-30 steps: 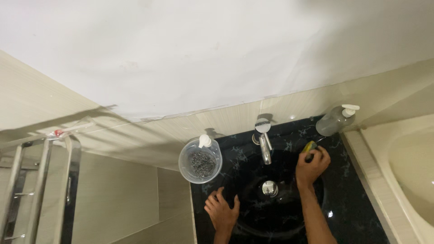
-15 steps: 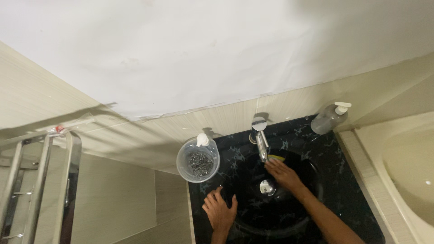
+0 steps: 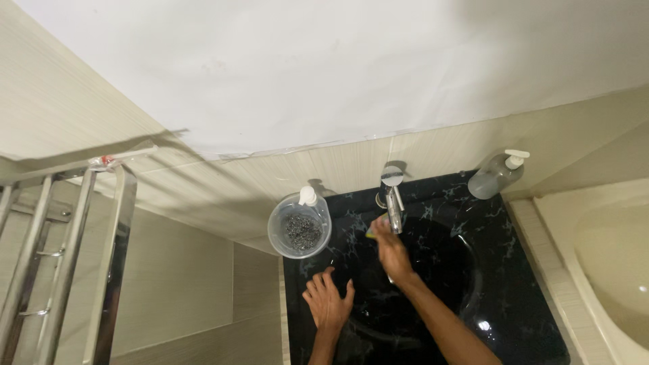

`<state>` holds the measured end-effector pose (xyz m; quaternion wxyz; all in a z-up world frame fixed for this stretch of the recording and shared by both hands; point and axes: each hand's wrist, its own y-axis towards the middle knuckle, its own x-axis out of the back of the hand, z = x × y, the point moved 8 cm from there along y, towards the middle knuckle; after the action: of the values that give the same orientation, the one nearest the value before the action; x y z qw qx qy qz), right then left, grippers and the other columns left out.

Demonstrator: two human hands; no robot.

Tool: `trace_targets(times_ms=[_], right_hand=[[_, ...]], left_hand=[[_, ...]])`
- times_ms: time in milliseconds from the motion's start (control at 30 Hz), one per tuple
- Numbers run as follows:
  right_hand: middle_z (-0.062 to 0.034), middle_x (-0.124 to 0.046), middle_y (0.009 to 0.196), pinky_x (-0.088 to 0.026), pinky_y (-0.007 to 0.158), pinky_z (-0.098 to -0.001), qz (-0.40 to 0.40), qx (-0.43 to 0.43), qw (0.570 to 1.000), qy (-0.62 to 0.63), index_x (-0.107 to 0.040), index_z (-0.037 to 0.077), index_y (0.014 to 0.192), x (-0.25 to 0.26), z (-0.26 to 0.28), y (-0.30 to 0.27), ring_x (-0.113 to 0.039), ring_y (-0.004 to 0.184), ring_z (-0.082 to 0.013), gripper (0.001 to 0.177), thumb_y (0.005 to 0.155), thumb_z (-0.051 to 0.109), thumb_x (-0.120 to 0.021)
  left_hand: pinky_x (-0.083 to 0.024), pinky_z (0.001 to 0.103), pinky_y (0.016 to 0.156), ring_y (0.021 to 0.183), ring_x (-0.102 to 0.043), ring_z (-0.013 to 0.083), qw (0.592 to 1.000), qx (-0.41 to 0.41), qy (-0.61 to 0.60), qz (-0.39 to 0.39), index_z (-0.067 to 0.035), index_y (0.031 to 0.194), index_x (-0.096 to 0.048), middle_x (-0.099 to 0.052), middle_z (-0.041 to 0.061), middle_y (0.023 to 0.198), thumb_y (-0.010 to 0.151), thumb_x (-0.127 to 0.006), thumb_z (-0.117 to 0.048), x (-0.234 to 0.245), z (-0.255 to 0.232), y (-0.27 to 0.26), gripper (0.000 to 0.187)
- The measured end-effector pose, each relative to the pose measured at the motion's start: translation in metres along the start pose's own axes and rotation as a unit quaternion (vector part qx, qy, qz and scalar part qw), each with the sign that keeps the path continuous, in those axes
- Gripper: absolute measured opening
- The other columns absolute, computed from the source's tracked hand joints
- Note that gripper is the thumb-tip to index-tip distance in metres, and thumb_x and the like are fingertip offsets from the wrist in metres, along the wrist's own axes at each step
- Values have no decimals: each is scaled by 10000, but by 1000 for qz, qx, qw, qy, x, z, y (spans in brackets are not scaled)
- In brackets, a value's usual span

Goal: The person scrubs the inside of a black bathroom sink with a sponge, rinses the sponge under running water, and then wipes the surrounding countertop. The sink and countertop are left visibly wet after the cleaning.

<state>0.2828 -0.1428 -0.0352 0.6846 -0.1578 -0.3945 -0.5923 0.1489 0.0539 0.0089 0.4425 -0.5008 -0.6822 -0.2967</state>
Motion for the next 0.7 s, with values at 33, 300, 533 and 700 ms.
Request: trace_targets(times_ms=[33, 300, 533, 700], right_hand=[[-153, -479, 1546, -379, 1212, -410, 1, 68, 997, -31, -508, 48, 1485, -10, 15, -3, -479, 1426, -307, 491, 997, -8, -503], [-96, -513, 1508, -337, 1204, -420, 224, 234, 905, -274, -531, 58, 1415, 27, -64, -69, -463, 1419, -245, 585, 840, -39, -585], [-160, -640, 1380, -464, 1169, -374, 338, -25, 901, -270, -244, 180, 1627, 40, -91, -94, -598, 1319, -311, 851, 883, -97, -547], [-273, -460, 1489, -391, 1105, -484, 272, -35, 960, 51, -148, 113, 1579, 28, -64, -80, -491, 1398, -408, 940, 798, -220, -550]], left_hand=[[-380, 466, 904, 1074, -498, 280, 1000, -4, 0, -6, -118, 1323, -530, -549, 100, 1167, 867, -691, -505, -1, -1, 3, 618], [-384, 460, 870, 1029, -504, 271, 1000, -11, 8, 5, -109, 1333, -525, -545, 106, 1145, 876, -682, -493, -5, 4, -3, 617], [-388, 457, 862, 1022, -504, 274, 999, -21, 0, -35, -106, 1317, -535, -553, 99, 1129, 859, -686, -500, 0, 3, -3, 623], [-386, 459, 876, 1040, -499, 278, 1000, -4, 18, 5, -107, 1332, -520, -547, 105, 1152, 868, -677, -514, -7, 5, -2, 637]])
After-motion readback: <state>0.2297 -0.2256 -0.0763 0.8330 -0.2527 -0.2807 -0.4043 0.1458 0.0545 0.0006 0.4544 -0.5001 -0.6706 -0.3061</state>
